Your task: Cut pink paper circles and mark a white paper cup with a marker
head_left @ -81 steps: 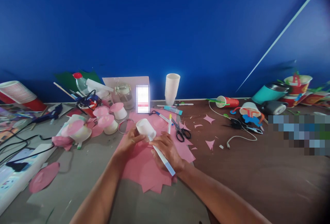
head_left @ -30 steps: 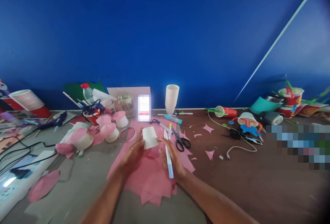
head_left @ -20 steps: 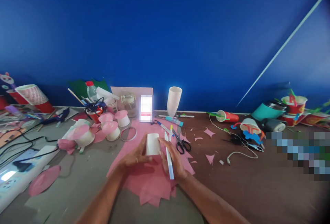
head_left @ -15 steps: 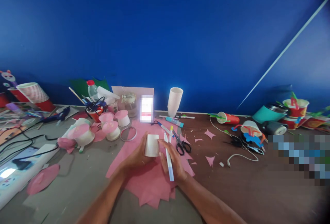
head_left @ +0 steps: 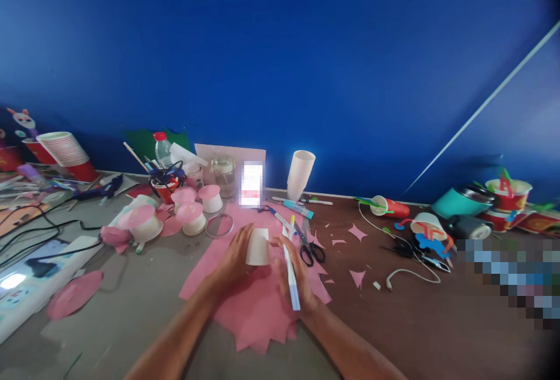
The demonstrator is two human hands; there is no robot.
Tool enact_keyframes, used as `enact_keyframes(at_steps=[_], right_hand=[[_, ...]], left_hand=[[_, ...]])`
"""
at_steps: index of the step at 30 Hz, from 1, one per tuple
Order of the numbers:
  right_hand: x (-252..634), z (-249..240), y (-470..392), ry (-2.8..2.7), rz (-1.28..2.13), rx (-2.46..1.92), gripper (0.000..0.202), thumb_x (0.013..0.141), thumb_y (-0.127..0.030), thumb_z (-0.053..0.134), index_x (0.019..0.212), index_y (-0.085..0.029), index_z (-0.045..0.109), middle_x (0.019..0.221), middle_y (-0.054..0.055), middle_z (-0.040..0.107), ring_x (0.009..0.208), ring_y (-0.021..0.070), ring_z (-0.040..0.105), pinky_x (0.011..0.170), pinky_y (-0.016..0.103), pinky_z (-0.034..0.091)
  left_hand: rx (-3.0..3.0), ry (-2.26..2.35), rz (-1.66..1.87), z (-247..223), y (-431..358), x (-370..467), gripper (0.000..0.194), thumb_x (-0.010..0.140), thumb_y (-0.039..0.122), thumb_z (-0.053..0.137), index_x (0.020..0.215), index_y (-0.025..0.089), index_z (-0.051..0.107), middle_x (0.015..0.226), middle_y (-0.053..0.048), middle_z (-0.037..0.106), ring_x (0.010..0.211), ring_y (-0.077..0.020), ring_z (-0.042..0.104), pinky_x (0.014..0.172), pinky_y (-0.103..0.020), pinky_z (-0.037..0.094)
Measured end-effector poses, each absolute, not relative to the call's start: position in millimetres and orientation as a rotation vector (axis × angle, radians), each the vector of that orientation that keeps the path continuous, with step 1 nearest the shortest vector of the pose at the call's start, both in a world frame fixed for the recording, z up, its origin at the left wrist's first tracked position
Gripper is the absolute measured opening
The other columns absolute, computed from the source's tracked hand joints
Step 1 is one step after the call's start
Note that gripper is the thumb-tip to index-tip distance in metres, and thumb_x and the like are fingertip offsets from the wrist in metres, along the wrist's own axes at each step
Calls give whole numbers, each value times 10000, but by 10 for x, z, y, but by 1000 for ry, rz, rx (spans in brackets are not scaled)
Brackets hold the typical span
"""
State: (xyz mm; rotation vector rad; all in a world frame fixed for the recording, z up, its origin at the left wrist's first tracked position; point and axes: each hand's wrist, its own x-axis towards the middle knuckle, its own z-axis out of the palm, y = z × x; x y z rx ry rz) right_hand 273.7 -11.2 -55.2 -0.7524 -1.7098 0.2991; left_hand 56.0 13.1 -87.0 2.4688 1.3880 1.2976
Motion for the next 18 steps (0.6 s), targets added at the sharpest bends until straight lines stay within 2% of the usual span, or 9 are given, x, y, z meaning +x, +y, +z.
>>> enact_keyframes(at_steps=[3, 7, 11, 18], right_hand=[[2765, -468, -154, -1684, 351, -710, 476, 1208, -508, 440, 1597, -285, 599, 1287, 145, 827, 1158, 329, 832, 1000, 489, 713], [2771, -392, -209, -1634, 497, -713, 373, 1201, -529, 465, 1287, -290, 738, 1063, 80, 831, 926, 262, 825, 831, 382, 700], [2743, -400, -216, -1559, 588, -798, 360, 1167, -544, 566, 1057, -249, 742, 831, 20, 784, 701, 198, 753, 670, 297, 642], [2683, -465, -187, -1461, 661, -807, 337, 1145, -532, 612, 1036, -243, 748, 791, 10, 782, 670, 187, 743, 633, 280, 628]], left_hand=[[2451, 1445, 1361, -909, 154, 573, 834, 915, 246, 713, 1675, 118, 393, 1515, -294, 682, 1388, -475, 714, 1111, -645, 644], [2471, 1472, 1424, -933, 174, 618, 707, 951, 295, 677, 1611, 134, 483, 1432, -263, 729, 1310, -437, 757, 1065, -587, 674], [2500, 1494, 1463, -907, 174, 641, 702, 963, 317, 662, 1610, 117, 478, 1398, -260, 737, 1299, -435, 760, 1049, -570, 681], [2527, 1414, 1469, -870, 157, 659, 662, 995, 348, 666, 1600, 136, 502, 1364, -257, 740, 1272, -433, 762, 1043, -576, 672]])
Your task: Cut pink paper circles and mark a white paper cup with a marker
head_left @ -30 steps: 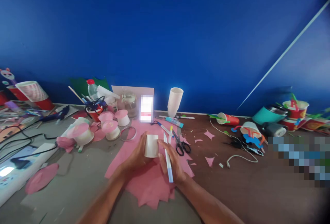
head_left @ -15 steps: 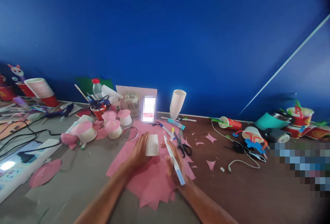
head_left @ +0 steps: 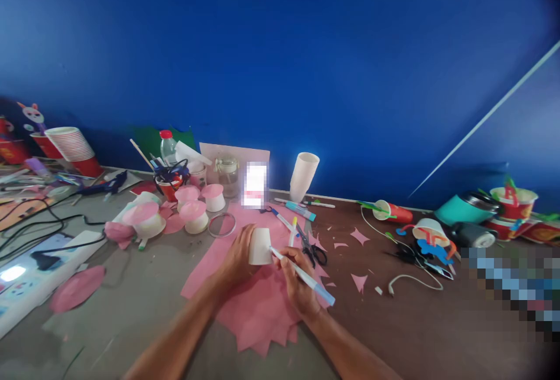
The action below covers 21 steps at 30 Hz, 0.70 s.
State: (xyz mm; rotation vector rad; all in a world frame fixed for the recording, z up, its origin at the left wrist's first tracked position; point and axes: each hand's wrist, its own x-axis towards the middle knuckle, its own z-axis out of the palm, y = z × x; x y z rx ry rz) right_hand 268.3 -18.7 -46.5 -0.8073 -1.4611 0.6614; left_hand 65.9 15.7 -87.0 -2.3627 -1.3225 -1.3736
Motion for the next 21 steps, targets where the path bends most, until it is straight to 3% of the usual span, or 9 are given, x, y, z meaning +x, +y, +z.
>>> enact_keyframes(at_steps=[6, 21], right_hand=[[2665, -483, -163, -1434, 734, -798, 264, 1124, -461, 636, 1007, -245, 733, 771, 7, 772, 666, 189, 739, 630, 280, 619], [2682, -491, -148, -1502, 755, -827, 239, 1098, -398, 608, 989, -245, 755, 804, 37, 776, 700, 205, 747, 674, 304, 629]], left_hand=[[-2400, -1353, -1358, -880, 159, 633, 729, 949, 246, 658, 1625, 132, 412, 1389, -277, 733, 1305, -448, 755, 1060, -595, 663], [-2477, -1380, -1350, -800, 106, 656, 818, 956, 242, 707, 1682, 154, 340, 1454, -290, 694, 1376, -474, 717, 1094, -641, 640]])
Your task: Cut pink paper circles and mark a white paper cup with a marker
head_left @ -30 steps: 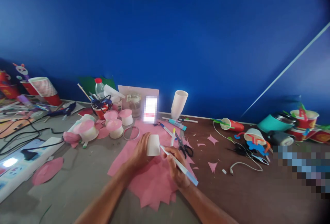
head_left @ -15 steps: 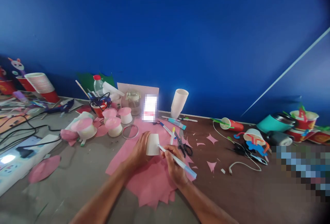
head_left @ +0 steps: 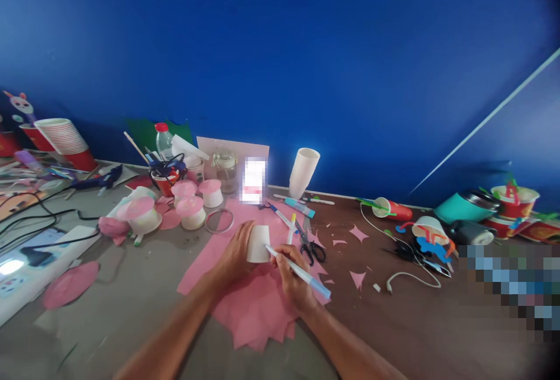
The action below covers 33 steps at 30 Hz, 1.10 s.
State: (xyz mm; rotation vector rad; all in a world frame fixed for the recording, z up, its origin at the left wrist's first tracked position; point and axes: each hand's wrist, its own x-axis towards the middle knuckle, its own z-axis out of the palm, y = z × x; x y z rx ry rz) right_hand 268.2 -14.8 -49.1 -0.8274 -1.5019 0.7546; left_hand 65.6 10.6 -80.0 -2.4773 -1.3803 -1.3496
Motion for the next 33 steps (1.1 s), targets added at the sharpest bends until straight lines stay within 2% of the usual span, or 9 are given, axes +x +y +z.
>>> enact_keyframes(at_steps=[6, 13, 19, 25, 29, 33], right_hand=[[2683, -464, -165, -1469, 786, -851, 272, 1097, -428, 608, 946, -241, 735, 745, 15, 749, 632, 189, 706, 598, 291, 594], [2658, -418, -171, -1476, 775, -858, 330, 1102, -503, 609, 944, -244, 738, 751, 30, 754, 654, 201, 723, 617, 308, 624], [2677, -404, -177, -1451, 788, -864, 274, 1079, -450, 629, 916, -250, 720, 723, 16, 736, 618, 202, 695, 579, 308, 590], [2669, -427, -184, -1461, 806, -844, 253, 1083, -430, 632, 954, -242, 740, 747, 17, 748, 668, 201, 727, 635, 305, 621], [2664, -442, -172, -1457, 811, -861, 270, 1087, -441, 625, 943, -240, 733, 756, 19, 762, 649, 193, 718, 606, 293, 604], [2684, -439, -183, -1464, 824, -863, 272, 1088, -429, 622, 924, -240, 728, 738, 15, 757, 644, 197, 730, 602, 293, 603]], left_hand=[[-2471, -1334, -1382, -799, 120, 646, 771, 959, 235, 676, 1656, 105, 371, 1416, -300, 700, 1324, -468, 736, 1067, -631, 656], [-2454, -1389, -1347, -823, 113, 652, 709, 986, 239, 650, 1638, 100, 408, 1433, -290, 699, 1349, -453, 727, 1096, -613, 651], [-2481, -1355, -1338, -797, 128, 620, 755, 950, 248, 666, 1649, 106, 420, 1412, -322, 714, 1321, -466, 744, 1063, -654, 664], [-2467, -1374, -1328, -804, 119, 621, 756, 966, 272, 670, 1657, 132, 398, 1422, -290, 724, 1330, -472, 746, 1072, -637, 661], [-2449, -1368, -1361, -812, 103, 651, 709, 973, 216, 635, 1640, 120, 417, 1409, -278, 725, 1337, -457, 739, 1088, -620, 657], [-2448, -1419, -1336, -833, 107, 642, 765, 955, 210, 652, 1668, 133, 386, 1448, -284, 712, 1360, -458, 729, 1115, -639, 639]])
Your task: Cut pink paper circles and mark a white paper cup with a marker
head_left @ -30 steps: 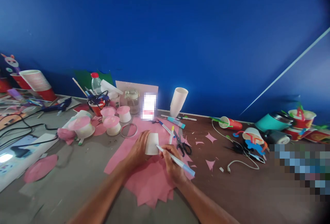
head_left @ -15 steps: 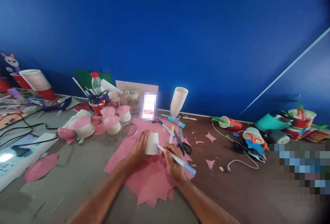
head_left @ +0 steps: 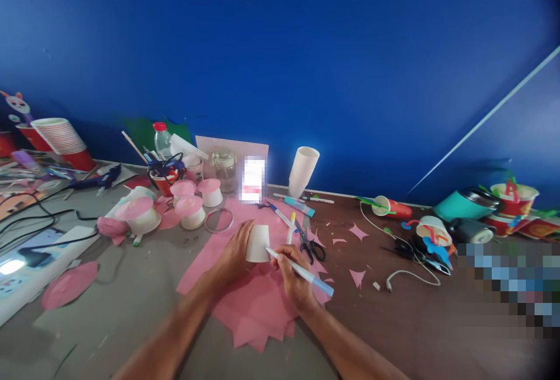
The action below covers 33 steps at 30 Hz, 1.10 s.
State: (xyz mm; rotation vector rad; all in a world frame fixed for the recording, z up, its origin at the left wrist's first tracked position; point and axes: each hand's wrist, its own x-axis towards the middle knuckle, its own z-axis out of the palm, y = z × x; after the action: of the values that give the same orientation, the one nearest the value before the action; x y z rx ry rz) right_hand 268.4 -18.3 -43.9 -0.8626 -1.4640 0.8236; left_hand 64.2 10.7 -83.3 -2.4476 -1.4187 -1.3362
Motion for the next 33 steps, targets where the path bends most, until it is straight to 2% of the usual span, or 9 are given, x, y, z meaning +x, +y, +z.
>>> enact_keyframes(at_steps=[9, 15, 21, 33], right_hand=[[2652, -414, -192, -1443, 813, -855, 251, 1075, -428, 632, 933, -250, 737, 756, 20, 772, 661, 204, 743, 617, 296, 619], [2691, -405, -203, -1459, 887, -878, 258, 1052, -424, 644, 887, -244, 727, 699, 7, 744, 599, 191, 709, 563, 282, 586], [2675, -389, -205, -1433, 876, -867, 232, 1050, -428, 654, 934, -244, 733, 722, 17, 757, 615, 205, 726, 569, 294, 595], [2675, -412, -194, -1431, 897, -878, 346, 1069, -538, 645, 918, -238, 730, 735, 32, 760, 627, 197, 718, 575, 290, 595]], left_hand=[[-2463, -1440, -1318, -821, 99, 641, 742, 951, 234, 651, 1643, 100, 419, 1433, -301, 721, 1372, -471, 723, 1133, -624, 630], [-2441, -1425, -1339, -857, 125, 633, 713, 999, 291, 609, 1664, 150, 391, 1451, -282, 717, 1371, -451, 730, 1119, -632, 643], [-2457, -1374, -1367, -843, 119, 631, 732, 988, 251, 633, 1664, 122, 383, 1449, -297, 707, 1381, -476, 717, 1124, -645, 631], [-2453, -1386, -1315, -843, 124, 614, 721, 955, 196, 634, 1623, 95, 381, 1446, -328, 699, 1361, -479, 731, 1090, -677, 642]])
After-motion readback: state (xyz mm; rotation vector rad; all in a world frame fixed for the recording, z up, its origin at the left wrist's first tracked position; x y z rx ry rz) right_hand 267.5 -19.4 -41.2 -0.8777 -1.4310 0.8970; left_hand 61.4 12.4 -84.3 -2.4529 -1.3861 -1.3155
